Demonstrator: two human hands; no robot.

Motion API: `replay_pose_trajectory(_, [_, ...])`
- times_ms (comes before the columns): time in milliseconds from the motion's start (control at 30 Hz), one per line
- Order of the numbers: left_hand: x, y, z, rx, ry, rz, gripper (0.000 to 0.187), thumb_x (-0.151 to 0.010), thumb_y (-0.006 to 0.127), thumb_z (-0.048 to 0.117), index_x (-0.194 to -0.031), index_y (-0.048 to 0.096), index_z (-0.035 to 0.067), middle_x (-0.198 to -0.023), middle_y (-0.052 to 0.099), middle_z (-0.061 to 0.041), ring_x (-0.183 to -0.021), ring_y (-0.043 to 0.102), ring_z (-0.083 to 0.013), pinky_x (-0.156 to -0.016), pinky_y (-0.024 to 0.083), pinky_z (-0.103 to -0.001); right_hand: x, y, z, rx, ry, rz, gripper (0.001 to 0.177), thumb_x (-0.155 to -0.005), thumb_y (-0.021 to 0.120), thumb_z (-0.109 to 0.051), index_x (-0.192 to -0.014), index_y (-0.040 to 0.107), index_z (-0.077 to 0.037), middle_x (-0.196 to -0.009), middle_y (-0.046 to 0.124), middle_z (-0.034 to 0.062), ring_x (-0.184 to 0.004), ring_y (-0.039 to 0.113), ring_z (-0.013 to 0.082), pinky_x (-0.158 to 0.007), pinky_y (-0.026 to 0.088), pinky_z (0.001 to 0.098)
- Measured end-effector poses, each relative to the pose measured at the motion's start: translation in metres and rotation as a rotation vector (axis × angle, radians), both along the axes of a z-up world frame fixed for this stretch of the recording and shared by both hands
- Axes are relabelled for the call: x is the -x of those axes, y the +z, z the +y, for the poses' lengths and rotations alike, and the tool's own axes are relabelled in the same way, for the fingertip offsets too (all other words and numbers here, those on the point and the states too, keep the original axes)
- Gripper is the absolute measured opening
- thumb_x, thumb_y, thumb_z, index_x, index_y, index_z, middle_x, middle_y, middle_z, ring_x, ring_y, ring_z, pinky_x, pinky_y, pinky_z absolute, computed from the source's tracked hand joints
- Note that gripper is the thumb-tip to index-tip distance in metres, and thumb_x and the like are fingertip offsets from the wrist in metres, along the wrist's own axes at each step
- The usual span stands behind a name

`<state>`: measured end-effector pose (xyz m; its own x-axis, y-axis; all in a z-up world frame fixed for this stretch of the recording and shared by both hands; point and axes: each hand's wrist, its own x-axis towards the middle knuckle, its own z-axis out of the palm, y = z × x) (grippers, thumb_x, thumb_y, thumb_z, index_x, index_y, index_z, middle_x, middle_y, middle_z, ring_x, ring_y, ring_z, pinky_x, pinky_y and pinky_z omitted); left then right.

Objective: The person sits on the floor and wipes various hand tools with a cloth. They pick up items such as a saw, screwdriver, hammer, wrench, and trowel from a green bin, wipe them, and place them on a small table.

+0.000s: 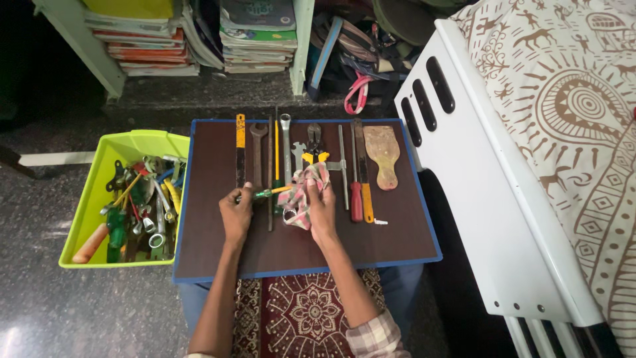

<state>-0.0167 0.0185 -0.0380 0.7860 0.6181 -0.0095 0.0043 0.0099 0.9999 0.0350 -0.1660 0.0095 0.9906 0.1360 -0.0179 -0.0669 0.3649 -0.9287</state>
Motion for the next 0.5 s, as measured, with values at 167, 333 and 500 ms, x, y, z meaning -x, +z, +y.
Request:
replay_pose_trajectory(167, [-0.005, -0.012, 0.0, -0.192, -0.016, -0.136, 0.043, -0.105, 0.067, 0.029, -0.071, 0.061, 0.004, -0.064, 0.05, 0.006, -0.061, 0.043, -0.0006, -0.051, 0.036, -0.023, -0.008, 0.002, -0.009, -0.113, -0.023, 0.023, 0.035, -0.104, 0.057, -0.018, -0.132, 0.056, 0.002, -0.113, 0.073, 0.0156, -0.102, 0.075, 0.0252, -0.088, 0.064, 0.0373])
replay_pose_trajectory(333, [-0.004, -0.01, 0.003, 0.006, -0.108, 0.019, 0.043, -0.101, 0.069, 0.029, -0.068, 0.063, 0.002, -0.059, 0.05, 0.001, -0.051, 0.043, -0.0064, -0.046, 0.032, -0.026, -0.03, 0.003, -0.034, -0.165, -0.134, 0.121, 0.028, -0.099, 0.059, -0.01, -0.123, 0.061, 0.003, -0.114, 0.073, 0.0176, -0.103, 0.076, 0.0283, -0.087, 0.063, 0.0399])
replay_pose_trajectory(500, [0.002, -0.002, 0.008, 0.254, -0.227, -0.096, 0.031, -0.101, 0.069, 0.028, -0.088, 0.07, 0.0, -0.067, 0.06, -0.001, -0.053, 0.052, -0.0073, -0.048, 0.042, -0.024, -0.034, -0.017, -0.037, -0.147, -0.078, -0.072, 0.025, -0.104, 0.057, -0.003, -0.127, 0.059, 0.007, -0.121, 0.07, 0.0224, -0.106, 0.072, 0.0285, -0.092, 0.06, 0.0395])
